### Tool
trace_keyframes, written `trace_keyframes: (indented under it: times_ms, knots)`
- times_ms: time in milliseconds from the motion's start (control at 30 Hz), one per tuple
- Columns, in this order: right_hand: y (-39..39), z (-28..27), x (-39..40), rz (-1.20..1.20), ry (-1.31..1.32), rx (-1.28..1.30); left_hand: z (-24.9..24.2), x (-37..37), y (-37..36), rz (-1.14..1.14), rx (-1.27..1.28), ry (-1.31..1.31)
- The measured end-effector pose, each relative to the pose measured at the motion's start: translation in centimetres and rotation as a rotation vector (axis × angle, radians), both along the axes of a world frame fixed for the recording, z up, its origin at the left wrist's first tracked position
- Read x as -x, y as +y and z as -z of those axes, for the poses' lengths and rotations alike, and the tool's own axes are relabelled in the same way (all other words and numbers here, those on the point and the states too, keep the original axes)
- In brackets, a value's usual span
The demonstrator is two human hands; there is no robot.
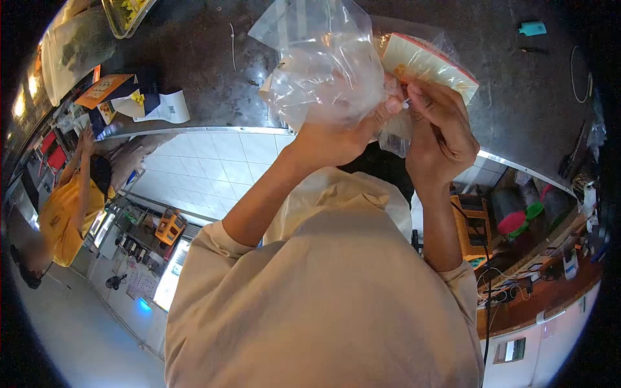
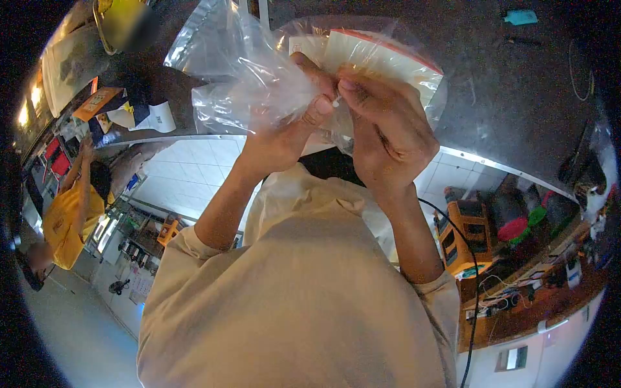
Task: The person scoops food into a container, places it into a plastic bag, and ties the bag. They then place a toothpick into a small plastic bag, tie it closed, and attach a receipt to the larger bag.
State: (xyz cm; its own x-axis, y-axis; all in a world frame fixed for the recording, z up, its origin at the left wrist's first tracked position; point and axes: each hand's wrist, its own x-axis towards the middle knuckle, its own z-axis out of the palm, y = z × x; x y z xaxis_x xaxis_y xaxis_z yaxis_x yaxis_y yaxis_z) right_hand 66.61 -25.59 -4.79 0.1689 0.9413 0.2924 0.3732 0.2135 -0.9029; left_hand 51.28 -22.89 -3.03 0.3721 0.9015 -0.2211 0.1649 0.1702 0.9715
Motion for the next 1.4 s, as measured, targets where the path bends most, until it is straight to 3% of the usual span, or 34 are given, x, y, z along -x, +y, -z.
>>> trace_keyframes:
  times_ms: [333, 433, 533, 1233, 1333, 1400]
  knots:
    - [-0.03, -0.21, 0.29, 0.016, 0.088, 0.037, -0.03, -0.15, 0.03, -0.022, -0.009, -0.07]
    - [0.11, -0.42, 0.0, 0.001, 0.032, 0.027, -0.21, 0.03, -0.07, 0.005, -0.027, 0.026]
    - [-0.04, -0.46, 0.28, 0.045, 0.156, 0.121, 0.0, -0.35, 0.01, -0.031, -0.003, -0.077]
    - [-0.01, -0.41, -0.18, -0.025, 0.127, 0.035, -0.59, -0.33, 0.05, -0.009, 0.021, 0.014]
    - [0.17, -0.54, -0.23, -0.011, 0.157, 0.087, -0.39, -0.54, 0.26, -0.033, 0.079, -0.094]
    - [0.15, -0.66, -0.18, 0.007, 0.199, 0.128, -0.08, -0.34, 0.26, 0.014, -0.038, -0.02]
